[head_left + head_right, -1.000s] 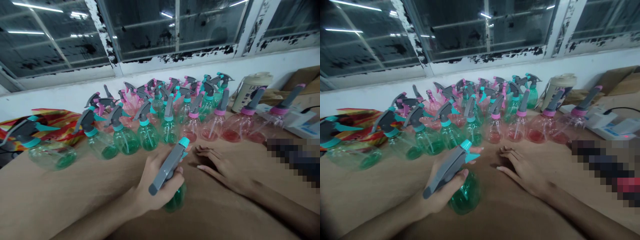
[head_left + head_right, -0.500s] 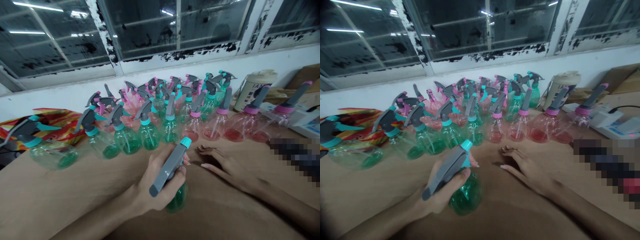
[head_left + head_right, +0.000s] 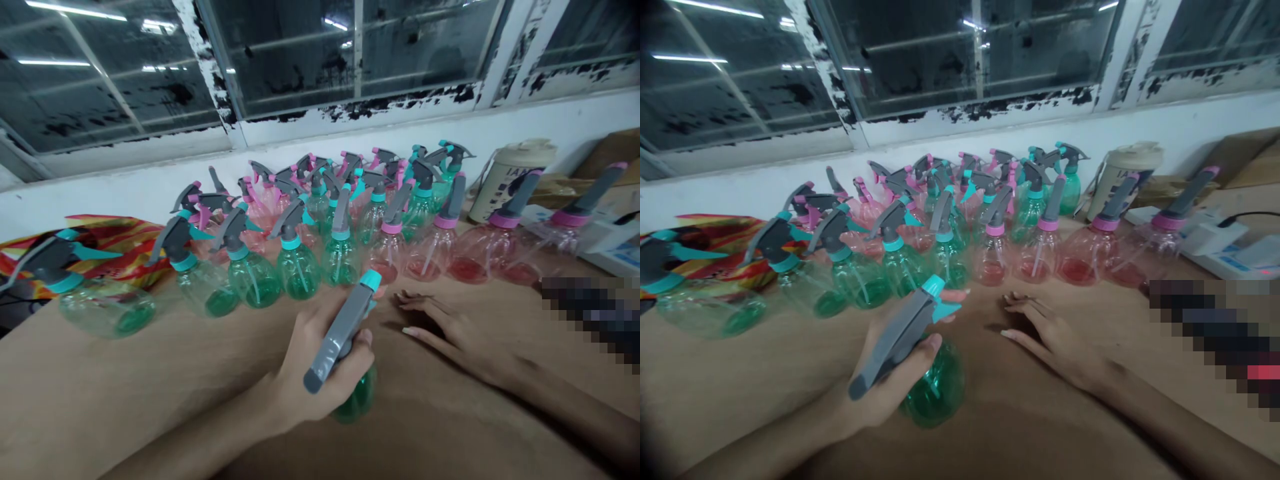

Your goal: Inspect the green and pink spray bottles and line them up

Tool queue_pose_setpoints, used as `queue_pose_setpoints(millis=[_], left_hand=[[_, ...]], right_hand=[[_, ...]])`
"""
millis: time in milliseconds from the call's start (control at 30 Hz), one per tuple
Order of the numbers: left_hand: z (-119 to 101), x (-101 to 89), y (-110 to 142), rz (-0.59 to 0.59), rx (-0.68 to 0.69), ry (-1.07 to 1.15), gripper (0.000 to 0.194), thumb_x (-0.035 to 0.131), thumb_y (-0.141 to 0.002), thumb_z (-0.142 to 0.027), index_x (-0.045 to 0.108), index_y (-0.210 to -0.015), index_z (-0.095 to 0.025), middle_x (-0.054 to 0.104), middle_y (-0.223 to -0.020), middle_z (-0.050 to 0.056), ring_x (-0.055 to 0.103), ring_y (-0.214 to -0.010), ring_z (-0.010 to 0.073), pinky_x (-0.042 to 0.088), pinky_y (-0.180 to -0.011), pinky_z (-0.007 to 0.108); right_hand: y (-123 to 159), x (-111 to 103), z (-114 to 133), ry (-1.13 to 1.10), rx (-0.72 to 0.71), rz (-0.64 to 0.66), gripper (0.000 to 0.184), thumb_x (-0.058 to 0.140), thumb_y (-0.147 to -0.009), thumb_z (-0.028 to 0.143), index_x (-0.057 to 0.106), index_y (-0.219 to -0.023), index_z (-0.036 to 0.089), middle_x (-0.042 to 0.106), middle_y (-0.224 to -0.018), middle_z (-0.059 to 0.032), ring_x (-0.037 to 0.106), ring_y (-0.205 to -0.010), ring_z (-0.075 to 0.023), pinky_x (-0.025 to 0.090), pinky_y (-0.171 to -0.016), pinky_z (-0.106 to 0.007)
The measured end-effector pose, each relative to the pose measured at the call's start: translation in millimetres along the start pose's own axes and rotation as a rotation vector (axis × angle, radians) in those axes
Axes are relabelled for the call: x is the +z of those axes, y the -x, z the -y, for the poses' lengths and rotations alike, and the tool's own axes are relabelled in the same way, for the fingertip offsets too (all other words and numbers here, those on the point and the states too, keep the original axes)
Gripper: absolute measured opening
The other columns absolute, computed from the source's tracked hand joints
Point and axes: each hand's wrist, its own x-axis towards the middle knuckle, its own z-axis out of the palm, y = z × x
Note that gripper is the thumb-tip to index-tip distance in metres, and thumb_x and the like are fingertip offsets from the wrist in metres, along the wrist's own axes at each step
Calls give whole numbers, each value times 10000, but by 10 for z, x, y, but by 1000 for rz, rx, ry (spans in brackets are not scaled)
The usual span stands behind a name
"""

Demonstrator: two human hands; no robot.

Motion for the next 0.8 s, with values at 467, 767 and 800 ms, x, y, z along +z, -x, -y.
queue_pose_setpoints(millis=[467, 767, 800], left_hand=[[46, -36, 2, 63, 67, 47, 210, 477, -769, -160, 568, -941, -241, 610, -744, -5, 612, -685, 163, 539, -716, 334], [75, -3, 7, 0, 91, 17, 252, 508, -785, -184, 556, -1022, -254, 638, -823, 5, 633, -766, 173, 536, -727, 318], [78, 0, 6, 6, 70, 7, 268, 510, -782, -196, 559, -1037, -262, 639, -816, 2, 633, -774, 176, 536, -735, 321]], right_hand=[[-7, -13, 4, 8, -17, -15, 400, 472, -893, 473, 508, -1228, 257, 565, -1301, -66, 486, -1239, -245, 397, -1042, -466], [-9, -17, -23, 11, -29, -4, 397, 467, -895, 467, 515, -1232, 264, 564, -1303, -64, 487, -1238, -256, 407, -1032, -477], [-8, -14, -39, 10, -31, 2, 394, 471, -895, 464, 513, -1231, 263, 561, -1306, -64, 485, -1239, -256, 404, -1036, -478]])
